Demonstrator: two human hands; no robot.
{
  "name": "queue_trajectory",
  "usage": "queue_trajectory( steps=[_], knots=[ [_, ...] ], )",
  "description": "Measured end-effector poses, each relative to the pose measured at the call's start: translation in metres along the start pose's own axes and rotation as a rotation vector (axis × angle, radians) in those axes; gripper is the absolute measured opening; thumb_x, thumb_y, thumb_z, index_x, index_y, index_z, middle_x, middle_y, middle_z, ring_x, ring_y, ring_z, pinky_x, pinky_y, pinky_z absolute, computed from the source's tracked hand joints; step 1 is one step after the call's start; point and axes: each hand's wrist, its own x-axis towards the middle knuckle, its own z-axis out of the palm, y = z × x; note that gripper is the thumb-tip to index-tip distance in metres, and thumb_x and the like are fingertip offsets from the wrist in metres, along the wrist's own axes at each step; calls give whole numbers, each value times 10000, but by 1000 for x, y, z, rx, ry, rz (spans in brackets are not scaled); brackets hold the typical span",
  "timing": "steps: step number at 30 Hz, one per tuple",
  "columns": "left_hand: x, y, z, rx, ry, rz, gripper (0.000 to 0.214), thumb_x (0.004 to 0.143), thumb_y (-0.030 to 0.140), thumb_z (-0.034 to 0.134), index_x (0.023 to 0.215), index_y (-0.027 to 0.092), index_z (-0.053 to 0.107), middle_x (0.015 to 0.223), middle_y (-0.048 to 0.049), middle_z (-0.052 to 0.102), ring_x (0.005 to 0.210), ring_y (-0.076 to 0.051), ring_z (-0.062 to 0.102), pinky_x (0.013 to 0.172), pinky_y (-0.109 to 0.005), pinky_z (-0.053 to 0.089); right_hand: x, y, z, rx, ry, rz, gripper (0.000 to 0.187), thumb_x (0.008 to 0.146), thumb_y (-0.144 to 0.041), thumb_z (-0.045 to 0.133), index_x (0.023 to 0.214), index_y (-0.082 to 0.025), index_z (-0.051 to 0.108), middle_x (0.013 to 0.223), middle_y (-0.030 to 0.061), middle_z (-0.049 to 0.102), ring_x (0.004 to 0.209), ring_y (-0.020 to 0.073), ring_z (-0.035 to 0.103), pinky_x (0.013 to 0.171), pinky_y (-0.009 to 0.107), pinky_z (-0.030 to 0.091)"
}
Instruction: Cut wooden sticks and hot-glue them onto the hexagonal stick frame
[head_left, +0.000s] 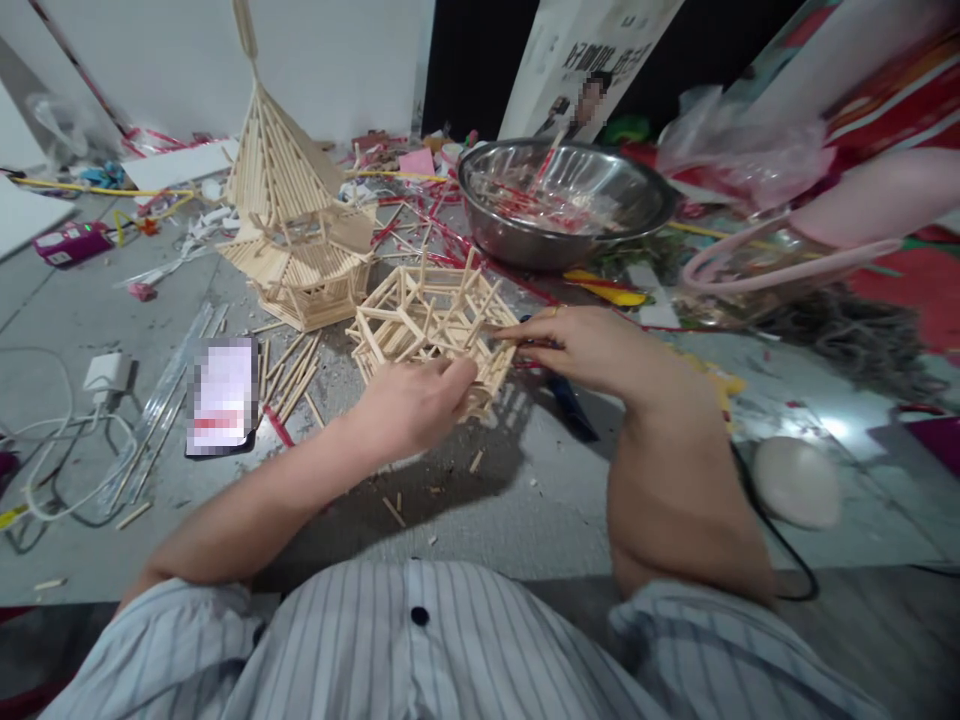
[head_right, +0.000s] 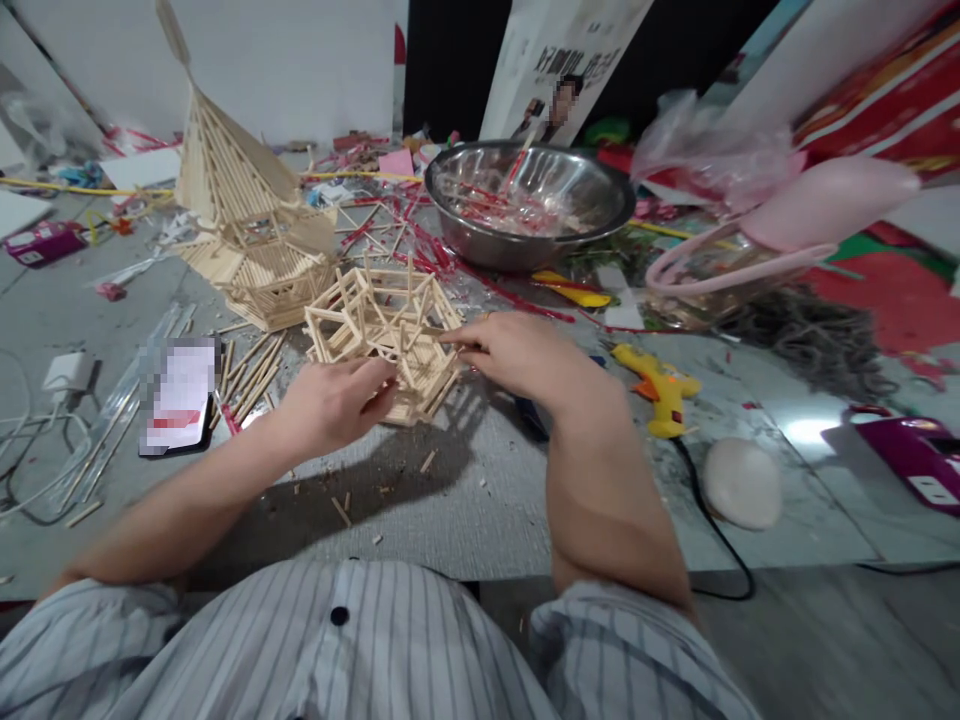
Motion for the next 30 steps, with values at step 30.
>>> queue_trajectory(
  steps=[30],
  knots=[
    [-9,-41,14,-107,400,7,155,916,240,496,994,148,593,804,-37,674,645,-110,607,564,-209,423,-17,-54,-11,108,167,8,175,886,-277,531,867,-196,686,816,40,730,743,185,665,599,281,368]
  ],
)
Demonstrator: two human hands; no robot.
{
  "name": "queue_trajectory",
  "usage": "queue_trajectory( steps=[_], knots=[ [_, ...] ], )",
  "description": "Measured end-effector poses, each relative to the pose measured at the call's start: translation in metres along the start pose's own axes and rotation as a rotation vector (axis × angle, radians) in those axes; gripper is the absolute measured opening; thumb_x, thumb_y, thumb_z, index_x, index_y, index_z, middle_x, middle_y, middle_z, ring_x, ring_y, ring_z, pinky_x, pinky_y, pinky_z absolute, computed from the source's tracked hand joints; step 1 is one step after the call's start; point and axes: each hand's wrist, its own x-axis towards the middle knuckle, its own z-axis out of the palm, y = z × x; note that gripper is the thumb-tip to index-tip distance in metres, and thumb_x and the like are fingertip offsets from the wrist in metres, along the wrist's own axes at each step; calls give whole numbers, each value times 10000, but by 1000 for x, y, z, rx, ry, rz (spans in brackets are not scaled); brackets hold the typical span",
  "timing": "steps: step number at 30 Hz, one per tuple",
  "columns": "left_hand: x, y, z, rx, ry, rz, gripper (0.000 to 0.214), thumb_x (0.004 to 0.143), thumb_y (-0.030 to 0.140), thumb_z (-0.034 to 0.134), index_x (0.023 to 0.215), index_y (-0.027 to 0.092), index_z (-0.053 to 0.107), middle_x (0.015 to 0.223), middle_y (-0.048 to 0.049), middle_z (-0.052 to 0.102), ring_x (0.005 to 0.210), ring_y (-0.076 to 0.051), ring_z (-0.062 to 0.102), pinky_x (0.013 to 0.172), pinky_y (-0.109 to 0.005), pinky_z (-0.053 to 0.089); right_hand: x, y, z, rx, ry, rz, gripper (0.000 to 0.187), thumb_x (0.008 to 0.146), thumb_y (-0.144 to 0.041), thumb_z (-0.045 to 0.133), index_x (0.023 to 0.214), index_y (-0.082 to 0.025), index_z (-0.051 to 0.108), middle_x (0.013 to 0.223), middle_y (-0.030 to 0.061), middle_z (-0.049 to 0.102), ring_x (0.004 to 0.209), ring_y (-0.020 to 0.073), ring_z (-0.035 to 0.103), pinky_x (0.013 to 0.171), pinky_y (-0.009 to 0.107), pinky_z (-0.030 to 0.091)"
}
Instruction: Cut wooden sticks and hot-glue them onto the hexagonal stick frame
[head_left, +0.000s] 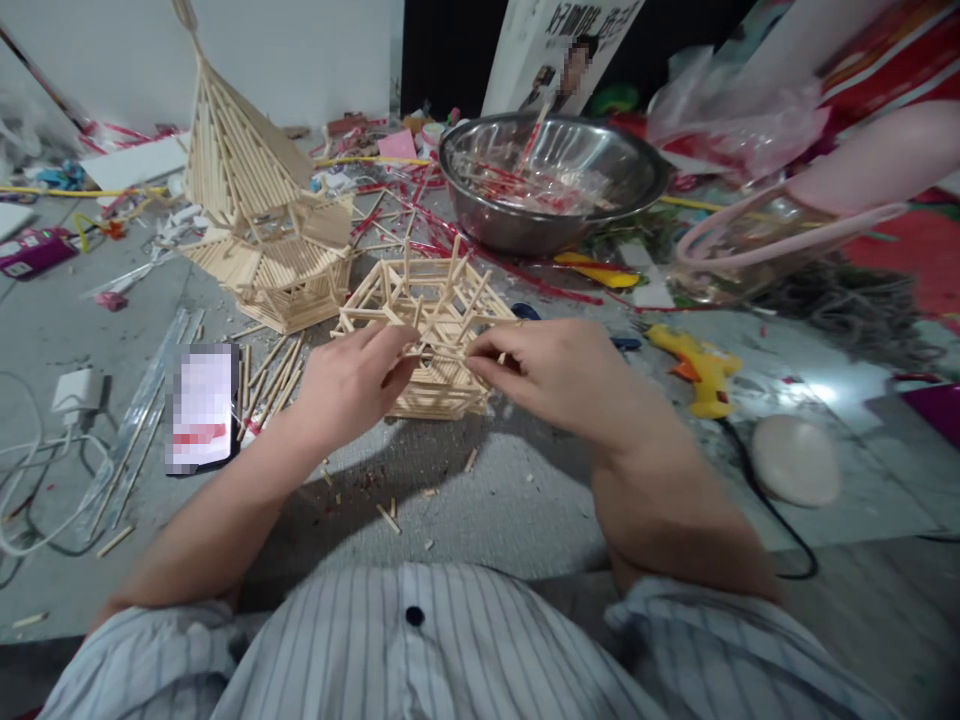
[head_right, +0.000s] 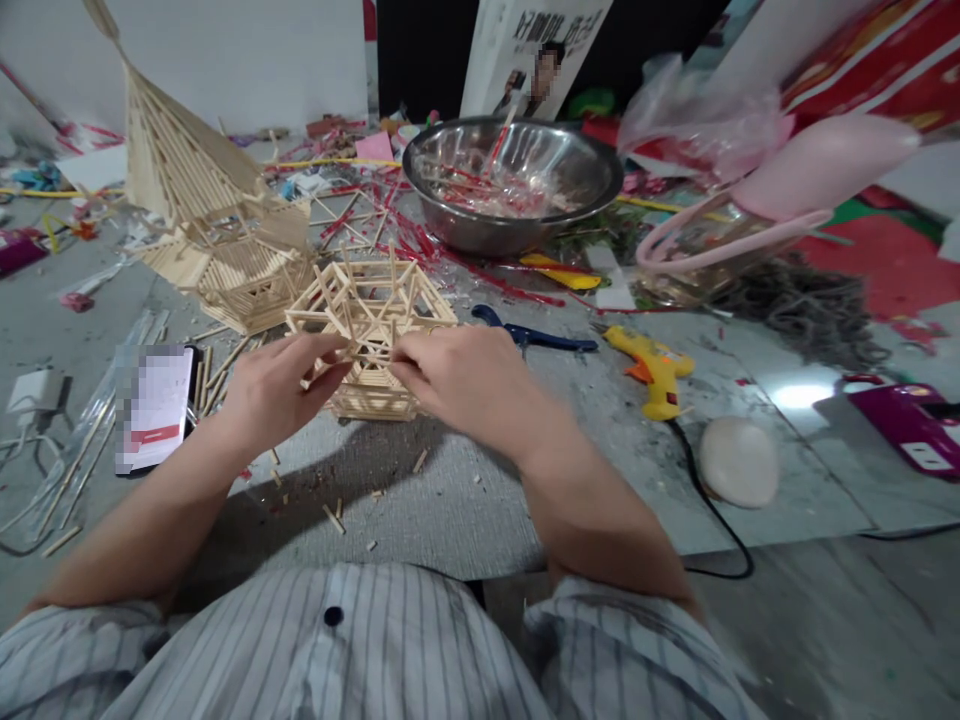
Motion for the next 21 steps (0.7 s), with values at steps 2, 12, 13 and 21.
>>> queue_trajectory(
  steps=[2,12,13,21],
  knots=[
    [2,-5,0,50,-8,-19,135,902,238,516,932,152,616,822,-48,685,698,-128,628,595,-222,439,4,4,4,-4,-1,22,192,892,-283,518,872,-202,690,841,43,735,767,186,664,606,283,363],
    [4,-10,3,100,-158,-30,209,898,242,500,874,145,683,809,-69,679,670,-154,621,545,-244,412,13,5,11,10,-22,82,223,893,-300,513,916,-193,707,893,60,742,813,202,669,644,292,386],
    [4,-10,3,94,-170,-37,212,899,244,498,883,144,684,815,-72,678,674,-157,621,548,-248,415,13,5,12,13,-17,78,224,893,-299,514,916,-189,708,893,63,743,817,206,671,647,293,390],
    [5,-10,2,84,-180,-70,169,884,243,528,914,152,667,804,-62,674,678,-146,613,561,-236,404,16,21,24,127,101,-42,197,877,-298,541,842,-205,711,813,41,745,716,165,662,622,270,406]
  ],
)
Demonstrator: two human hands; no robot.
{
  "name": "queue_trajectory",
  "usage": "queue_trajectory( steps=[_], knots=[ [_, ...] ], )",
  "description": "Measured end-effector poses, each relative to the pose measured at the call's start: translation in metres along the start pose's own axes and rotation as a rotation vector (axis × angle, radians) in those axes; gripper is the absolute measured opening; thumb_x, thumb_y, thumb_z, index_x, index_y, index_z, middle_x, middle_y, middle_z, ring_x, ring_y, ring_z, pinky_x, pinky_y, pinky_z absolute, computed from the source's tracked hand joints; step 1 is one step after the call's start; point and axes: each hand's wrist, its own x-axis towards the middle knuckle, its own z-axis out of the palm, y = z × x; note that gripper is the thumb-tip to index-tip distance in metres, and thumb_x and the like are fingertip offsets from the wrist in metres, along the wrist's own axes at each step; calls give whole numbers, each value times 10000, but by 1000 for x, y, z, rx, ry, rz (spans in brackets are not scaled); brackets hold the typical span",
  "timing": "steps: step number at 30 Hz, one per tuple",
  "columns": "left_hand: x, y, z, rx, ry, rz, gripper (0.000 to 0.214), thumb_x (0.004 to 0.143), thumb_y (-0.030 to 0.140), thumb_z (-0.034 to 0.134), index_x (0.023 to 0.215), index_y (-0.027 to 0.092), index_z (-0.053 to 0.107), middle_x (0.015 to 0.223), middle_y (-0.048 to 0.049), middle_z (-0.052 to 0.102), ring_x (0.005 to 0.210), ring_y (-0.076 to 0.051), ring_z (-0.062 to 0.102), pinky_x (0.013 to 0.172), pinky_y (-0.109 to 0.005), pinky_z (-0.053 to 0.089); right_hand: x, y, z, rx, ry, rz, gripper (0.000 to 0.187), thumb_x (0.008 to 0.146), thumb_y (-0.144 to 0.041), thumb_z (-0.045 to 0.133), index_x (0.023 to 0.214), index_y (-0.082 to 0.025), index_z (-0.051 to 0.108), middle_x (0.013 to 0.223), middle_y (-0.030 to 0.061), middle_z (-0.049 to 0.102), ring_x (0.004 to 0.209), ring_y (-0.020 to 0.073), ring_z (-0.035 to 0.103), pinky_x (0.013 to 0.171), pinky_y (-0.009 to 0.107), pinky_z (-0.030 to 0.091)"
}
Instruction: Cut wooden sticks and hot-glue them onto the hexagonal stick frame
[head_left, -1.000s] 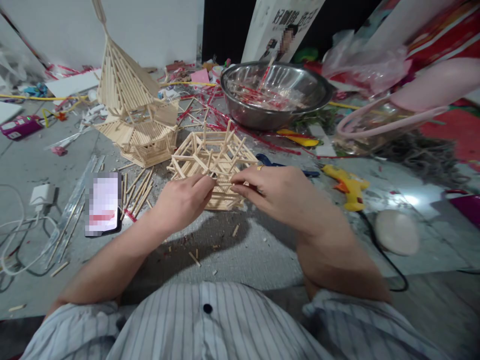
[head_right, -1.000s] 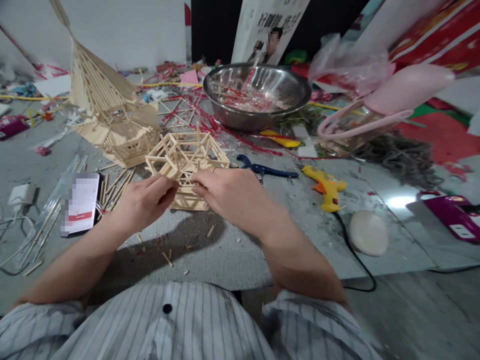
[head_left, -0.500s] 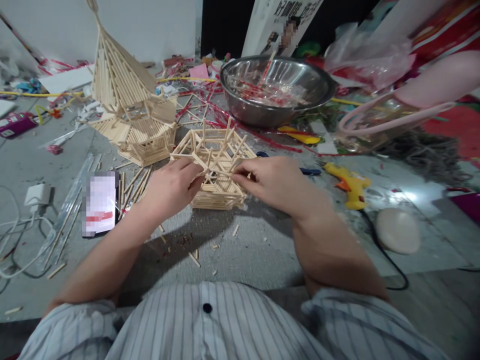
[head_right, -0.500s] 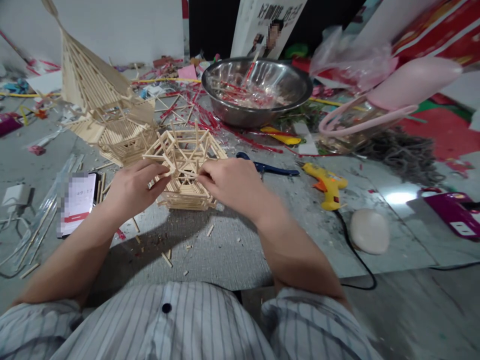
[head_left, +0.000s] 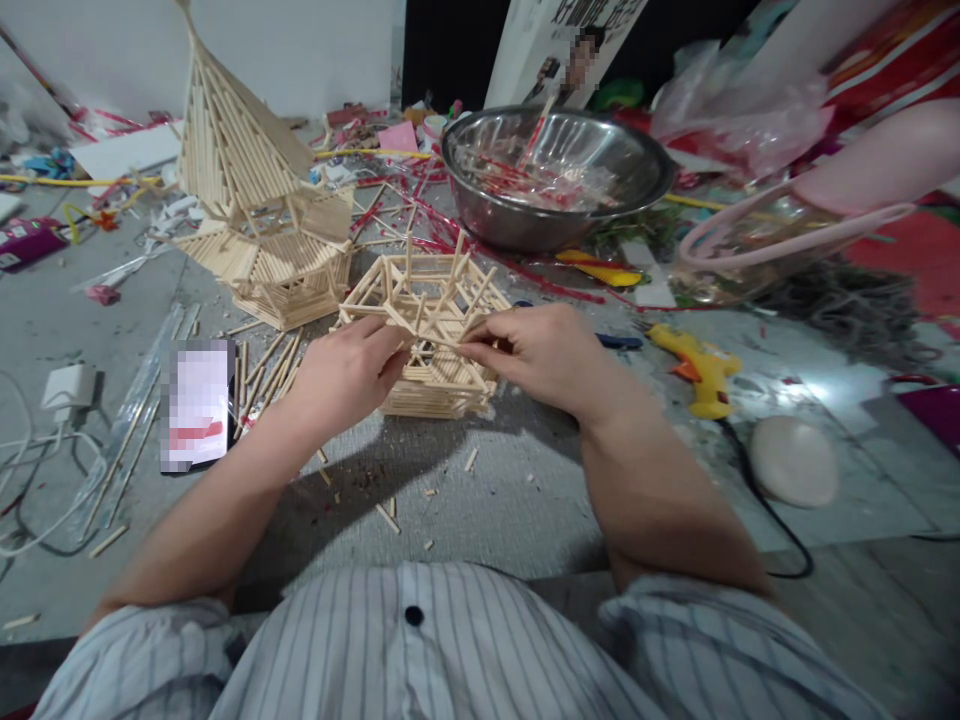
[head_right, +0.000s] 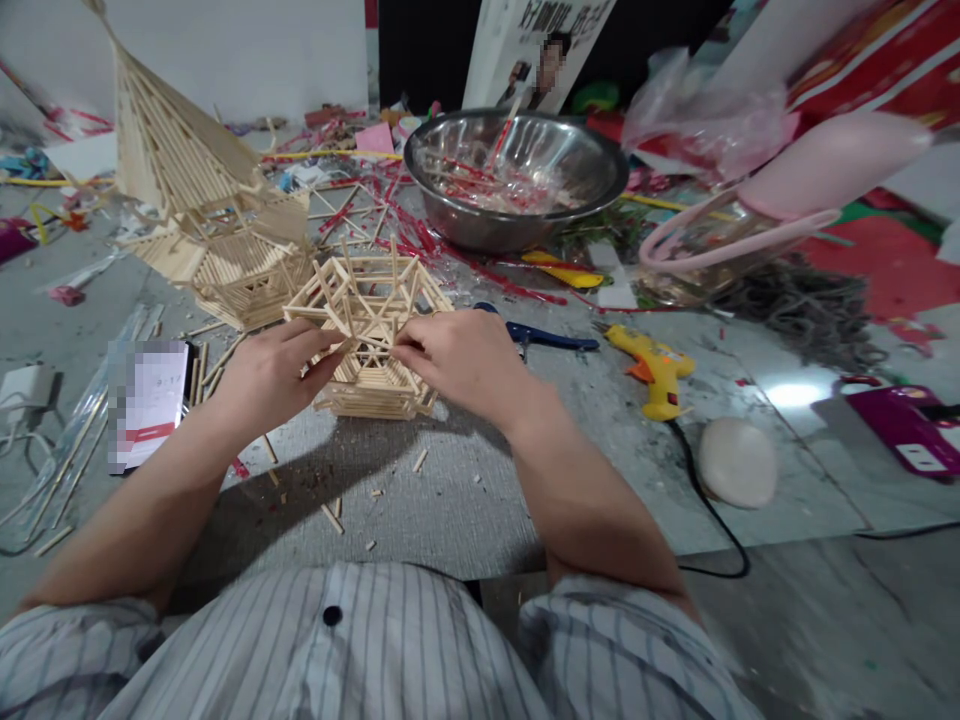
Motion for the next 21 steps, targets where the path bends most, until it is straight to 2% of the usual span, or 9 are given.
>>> queue_trajectory(
  steps=[6,10,13,16,21],
  knots=[
    [1,1,-1,-63,34,-105,193,865,243,576,1032,155,613,872,-58,682,694,-137,614,582,-236,410,5,8,0,130,-10,7,168,837,-316,590,826,-203,714,732,26,726,629,140,631,581,251,403],
    [1,2,3,-15,169,2,146,895,256,529,880,172,647,819,-50,666,721,-145,613,570,-231,392,7,10,-1,180,-31,-5,157,820,-306,606,834,-196,718,725,18,724,600,123,615,568,240,395],
    [0,3,7,40,234,120,203,920,267,494,872,195,677,774,-38,653,688,-140,600,532,-229,354,8,12,0,203,-37,-27,156,817,-309,604,820,-199,714,716,12,721,583,113,600,561,233,388],
    [-1,5,9,87,228,185,217,923,267,485,925,206,693,751,-34,647,662,-134,585,515,-232,336,9,15,2,230,-31,-34,163,820,-321,601,810,-200,711,708,8,714,573,108,587,564,234,386],
    [-2,9,8,137,198,202,224,919,241,481,1007,199,683,746,-38,642,642,-128,561,500,-231,313,10,18,6,264,-14,-48,185,826,-341,600,827,-190,706,705,15,701,573,107,570,572,237,381]
  ],
)
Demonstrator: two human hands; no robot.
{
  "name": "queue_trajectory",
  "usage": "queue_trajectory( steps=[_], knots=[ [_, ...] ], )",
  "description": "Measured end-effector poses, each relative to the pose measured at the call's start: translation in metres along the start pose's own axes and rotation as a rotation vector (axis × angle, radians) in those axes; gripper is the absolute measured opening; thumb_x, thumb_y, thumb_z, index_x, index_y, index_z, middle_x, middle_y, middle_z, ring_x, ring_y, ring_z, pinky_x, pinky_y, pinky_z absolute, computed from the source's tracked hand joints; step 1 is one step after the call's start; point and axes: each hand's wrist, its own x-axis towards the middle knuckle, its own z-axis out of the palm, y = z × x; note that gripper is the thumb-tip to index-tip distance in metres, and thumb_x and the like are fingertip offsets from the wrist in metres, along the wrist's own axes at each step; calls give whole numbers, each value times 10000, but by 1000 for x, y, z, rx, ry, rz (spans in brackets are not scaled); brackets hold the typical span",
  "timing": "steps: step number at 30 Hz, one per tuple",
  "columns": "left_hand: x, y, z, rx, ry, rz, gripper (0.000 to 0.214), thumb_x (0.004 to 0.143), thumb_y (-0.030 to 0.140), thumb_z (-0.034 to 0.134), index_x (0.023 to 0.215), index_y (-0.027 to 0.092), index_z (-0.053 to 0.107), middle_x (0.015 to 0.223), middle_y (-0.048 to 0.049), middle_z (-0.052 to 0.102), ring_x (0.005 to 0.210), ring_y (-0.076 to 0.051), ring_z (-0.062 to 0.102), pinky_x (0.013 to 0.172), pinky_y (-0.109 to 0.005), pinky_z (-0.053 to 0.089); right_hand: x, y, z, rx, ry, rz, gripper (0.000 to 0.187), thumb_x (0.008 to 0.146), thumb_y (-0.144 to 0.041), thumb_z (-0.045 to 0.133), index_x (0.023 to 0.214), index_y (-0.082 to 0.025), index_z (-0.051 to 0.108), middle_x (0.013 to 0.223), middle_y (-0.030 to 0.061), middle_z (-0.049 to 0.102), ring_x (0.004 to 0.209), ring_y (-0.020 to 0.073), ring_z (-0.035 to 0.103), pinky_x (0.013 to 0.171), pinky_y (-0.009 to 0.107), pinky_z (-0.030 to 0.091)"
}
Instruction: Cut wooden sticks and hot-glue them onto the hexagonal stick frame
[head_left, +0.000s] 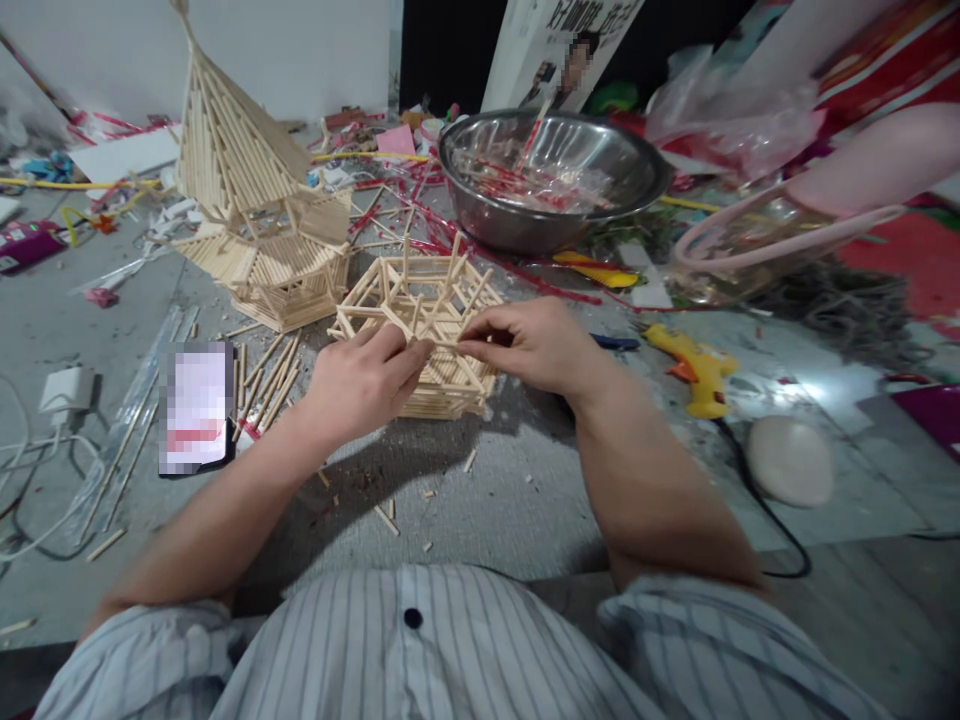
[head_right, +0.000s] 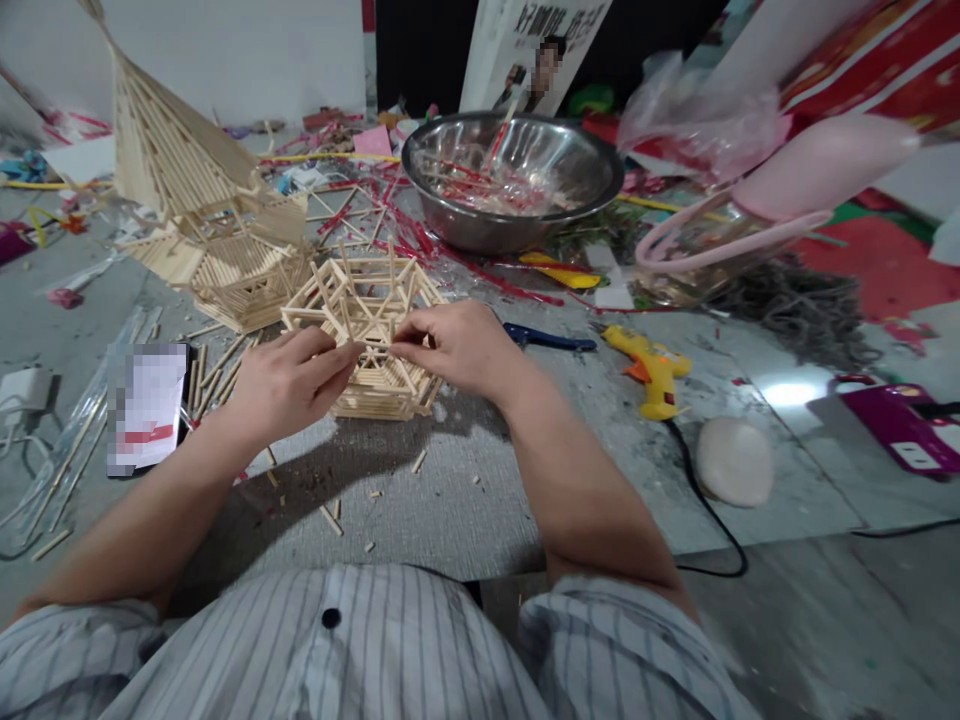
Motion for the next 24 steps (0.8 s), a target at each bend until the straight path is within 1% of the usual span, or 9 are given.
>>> queue_trajectory(
  steps=[5,8,10,12,15,17,21,24],
  knots=[
    [0,9,-2,44,-99,-54,250,930,254,449,1028,191,670,756,-48,628,662,-152,561,492,-250,332,1,3,3,5,12,-25,255,846,-412,569,803,-183,673,690,12,672,565,104,530,571,240,363],
    [0,12,-2,55,-131,-66,282,942,284,423,1043,169,660,746,-55,623,671,-163,570,476,-258,325,1,4,5,-26,52,-13,242,827,-412,589,809,-178,648,713,16,660,589,112,527,581,247,355],
    [1,12,-3,69,-128,-60,285,941,280,422,1050,159,656,733,-55,624,673,-167,578,472,-261,320,1,3,8,-52,86,-12,232,815,-392,599,864,-171,648,785,34,670,628,127,542,587,255,355],
    [1,12,-3,70,-123,-61,285,939,275,428,1056,155,658,733,-56,629,676,-174,583,469,-265,322,1,2,11,-71,109,-31,226,822,-364,587,907,-166,655,901,65,677,701,148,571,608,266,369],
    [0,12,-3,56,-137,-75,290,938,275,431,1077,155,655,741,-63,629,690,-181,581,470,-266,339,0,-2,14,-75,140,-54,193,842,-330,552,852,-174,664,985,83,661,804,173,591,665,283,397],
    [0,11,-3,68,-142,-77,291,940,277,427,1075,159,655,740,-62,629,696,-174,582,475,-260,344,1,-4,16,-65,151,-46,184,839,-321,550,808,-176,659,960,77,653,783,166,582,662,283,397],
    [0,11,-2,98,-132,-63,294,942,284,421,1069,160,655,740,-57,634,694,-163,583,474,-253,339,1,-4,17,-40,142,-35,172,827,-317,560,787,-173,645,927,65,644,672,128,526,599,267,363],
    [0,12,-3,88,-148,-65,303,941,286,422,1085,158,655,752,-65,635,703,-177,580,473,-262,349,2,-2,19,-33,147,-44,191,835,-337,550,771,-175,628,927,65,641,652,121,505,585,261,354]
  ],
)
